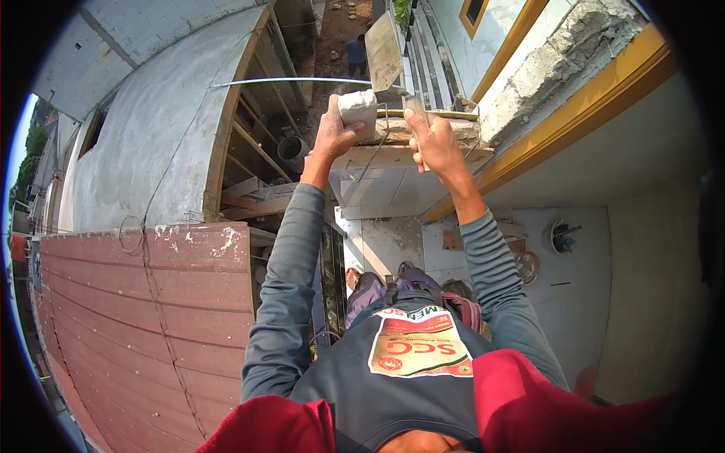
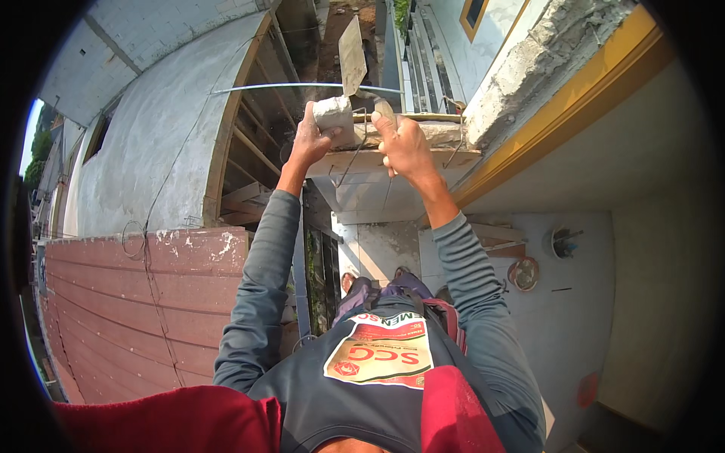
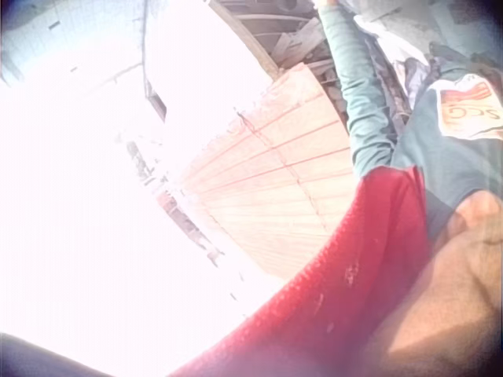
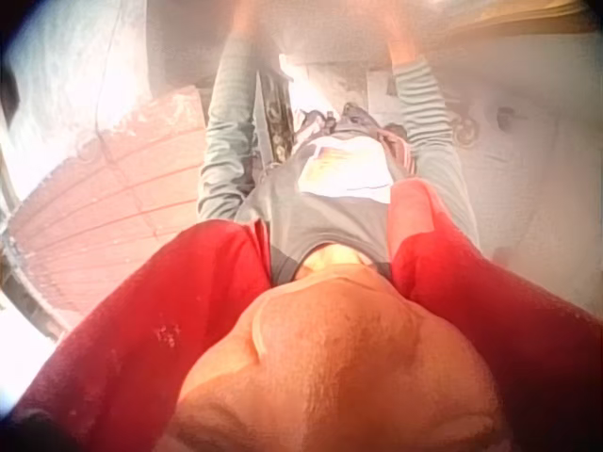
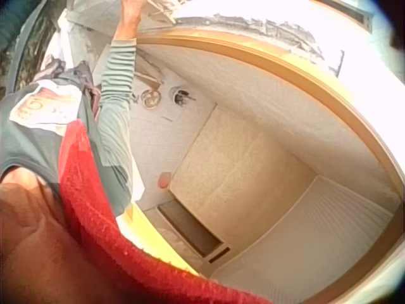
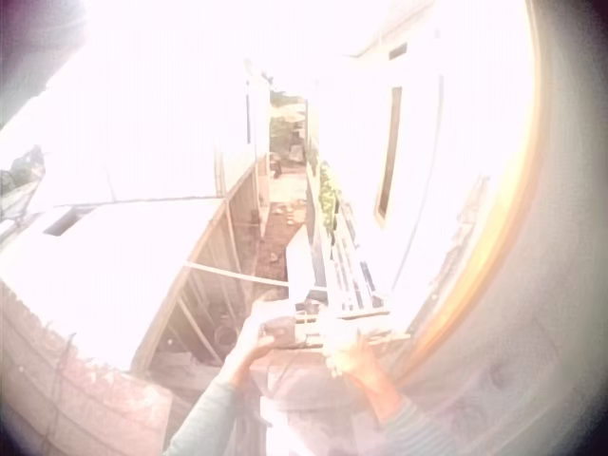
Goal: The person applies mortar from a bucket to a stone block and positions the block onto a concrete ledge. They use a trowel to handle the mortar and a sponge to clean the work area.
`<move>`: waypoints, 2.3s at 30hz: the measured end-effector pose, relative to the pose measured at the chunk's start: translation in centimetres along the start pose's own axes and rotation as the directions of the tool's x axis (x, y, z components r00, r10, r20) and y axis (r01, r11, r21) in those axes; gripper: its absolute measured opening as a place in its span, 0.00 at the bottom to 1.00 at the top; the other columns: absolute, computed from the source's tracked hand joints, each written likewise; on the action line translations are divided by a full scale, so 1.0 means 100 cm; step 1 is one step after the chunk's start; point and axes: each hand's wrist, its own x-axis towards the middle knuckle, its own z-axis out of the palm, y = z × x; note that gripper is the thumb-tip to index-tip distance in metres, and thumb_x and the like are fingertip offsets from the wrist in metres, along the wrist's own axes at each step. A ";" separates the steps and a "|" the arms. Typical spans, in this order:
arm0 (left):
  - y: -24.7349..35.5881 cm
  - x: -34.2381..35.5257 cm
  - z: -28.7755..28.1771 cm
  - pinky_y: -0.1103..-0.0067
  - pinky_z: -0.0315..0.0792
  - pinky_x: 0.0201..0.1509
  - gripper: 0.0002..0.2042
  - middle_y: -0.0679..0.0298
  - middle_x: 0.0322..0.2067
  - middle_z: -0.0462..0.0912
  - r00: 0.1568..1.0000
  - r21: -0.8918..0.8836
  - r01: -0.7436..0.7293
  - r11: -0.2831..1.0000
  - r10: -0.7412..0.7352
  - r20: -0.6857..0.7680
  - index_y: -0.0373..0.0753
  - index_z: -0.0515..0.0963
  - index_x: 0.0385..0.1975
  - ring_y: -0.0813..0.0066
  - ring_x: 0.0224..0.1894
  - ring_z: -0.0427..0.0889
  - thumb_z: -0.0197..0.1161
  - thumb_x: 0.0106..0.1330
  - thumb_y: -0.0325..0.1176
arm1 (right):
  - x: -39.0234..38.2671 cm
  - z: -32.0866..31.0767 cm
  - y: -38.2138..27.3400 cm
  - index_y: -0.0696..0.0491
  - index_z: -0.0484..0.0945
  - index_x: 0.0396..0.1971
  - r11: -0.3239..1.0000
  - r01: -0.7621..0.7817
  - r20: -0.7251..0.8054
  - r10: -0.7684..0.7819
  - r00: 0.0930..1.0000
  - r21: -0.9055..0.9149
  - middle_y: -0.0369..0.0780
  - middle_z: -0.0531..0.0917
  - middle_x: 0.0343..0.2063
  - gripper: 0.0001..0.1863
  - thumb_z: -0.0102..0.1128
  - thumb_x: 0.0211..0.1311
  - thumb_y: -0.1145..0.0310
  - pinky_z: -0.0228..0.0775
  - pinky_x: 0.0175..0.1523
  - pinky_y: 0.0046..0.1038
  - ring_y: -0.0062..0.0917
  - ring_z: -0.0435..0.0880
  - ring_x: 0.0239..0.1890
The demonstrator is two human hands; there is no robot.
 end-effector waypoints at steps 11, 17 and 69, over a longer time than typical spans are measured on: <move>-0.001 -0.001 0.001 0.66 0.74 0.55 0.25 0.47 0.47 0.84 1.000 0.014 0.017 1.000 -0.017 0.010 0.37 0.65 0.50 0.49 0.54 0.83 0.72 0.57 0.23 | -0.006 0.005 -0.011 0.58 0.73 0.29 0.994 0.056 -0.032 -0.053 0.998 0.092 0.34 0.72 0.15 0.25 0.52 0.74 0.48 0.66 0.13 0.24 0.17 0.72 0.12; -0.001 -0.004 0.002 0.60 0.74 0.54 0.26 0.39 0.46 0.83 1.000 0.038 -0.026 0.999 0.026 -0.013 0.36 0.63 0.50 0.36 0.55 0.79 0.73 0.55 0.24 | 0.007 -0.015 -0.004 0.55 0.71 0.31 0.985 -0.171 0.148 0.168 0.975 0.009 0.33 0.71 0.18 0.23 0.53 0.73 0.47 0.65 0.13 0.22 0.14 0.71 0.13; 0.002 -0.002 -0.001 0.61 0.74 0.54 0.26 0.42 0.45 0.84 1.000 -0.078 0.028 0.997 -0.028 0.010 0.37 0.64 0.50 0.37 0.55 0.79 0.72 0.56 0.24 | 0.010 -0.001 -0.028 0.65 0.73 0.28 0.943 0.064 0.099 -0.033 0.995 -0.325 0.41 0.75 0.15 0.29 0.50 0.75 0.49 0.72 0.18 0.31 0.27 0.78 0.12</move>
